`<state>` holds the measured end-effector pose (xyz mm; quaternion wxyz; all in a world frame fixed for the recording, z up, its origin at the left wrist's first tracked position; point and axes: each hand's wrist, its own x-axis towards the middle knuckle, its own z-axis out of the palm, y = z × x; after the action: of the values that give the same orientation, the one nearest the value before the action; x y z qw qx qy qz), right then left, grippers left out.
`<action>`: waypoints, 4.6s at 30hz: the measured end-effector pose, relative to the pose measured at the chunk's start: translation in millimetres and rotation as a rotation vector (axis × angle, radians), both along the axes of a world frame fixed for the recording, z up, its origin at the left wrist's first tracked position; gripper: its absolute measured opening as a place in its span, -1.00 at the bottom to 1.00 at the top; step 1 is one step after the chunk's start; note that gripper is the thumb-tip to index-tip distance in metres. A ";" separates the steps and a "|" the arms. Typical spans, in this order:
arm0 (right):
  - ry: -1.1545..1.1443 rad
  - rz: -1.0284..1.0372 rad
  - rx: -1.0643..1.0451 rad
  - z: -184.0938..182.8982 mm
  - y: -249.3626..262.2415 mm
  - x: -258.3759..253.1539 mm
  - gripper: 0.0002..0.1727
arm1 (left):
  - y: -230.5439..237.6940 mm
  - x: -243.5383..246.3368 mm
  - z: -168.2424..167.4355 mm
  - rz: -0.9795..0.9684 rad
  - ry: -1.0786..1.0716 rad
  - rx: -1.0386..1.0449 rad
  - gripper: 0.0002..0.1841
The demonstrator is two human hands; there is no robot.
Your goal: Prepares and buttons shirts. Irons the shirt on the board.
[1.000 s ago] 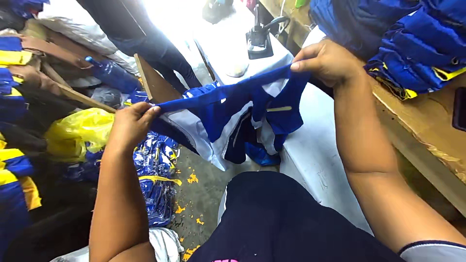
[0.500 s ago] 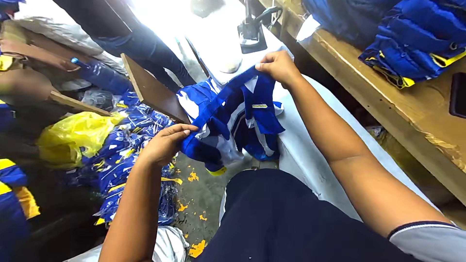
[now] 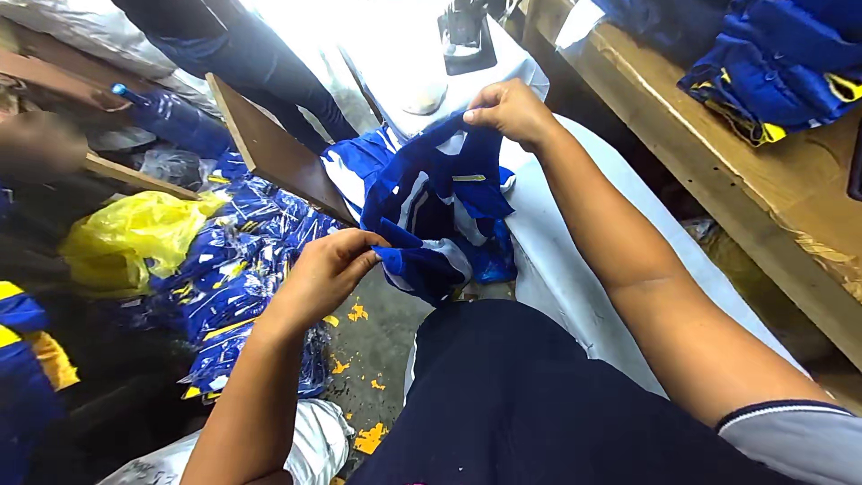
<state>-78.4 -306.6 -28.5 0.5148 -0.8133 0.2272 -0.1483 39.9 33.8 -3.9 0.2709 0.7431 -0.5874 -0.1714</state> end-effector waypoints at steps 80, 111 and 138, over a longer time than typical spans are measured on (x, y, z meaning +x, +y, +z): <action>-0.026 -0.279 0.984 -109.2 168.4 -49.9 -0.96 | -56.7 -91.0 -134.3 0.496 0.815 -0.177 -0.90; 0.067 -0.090 0.365 -97.9 163.9 -63.1 -0.74 | -67.4 -81.5 -151.1 0.599 1.238 -0.067 -0.79; 0.033 -0.245 0.037 -127.0 151.2 -67.8 -0.87 | -105.4 -109.0 -158.4 0.739 1.261 -0.067 -0.74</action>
<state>-146.2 -155.3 -155.4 0.5041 -0.7719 0.3360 -0.1925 -69.1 -71.7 -162.4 0.6203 0.6443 -0.0358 -0.4460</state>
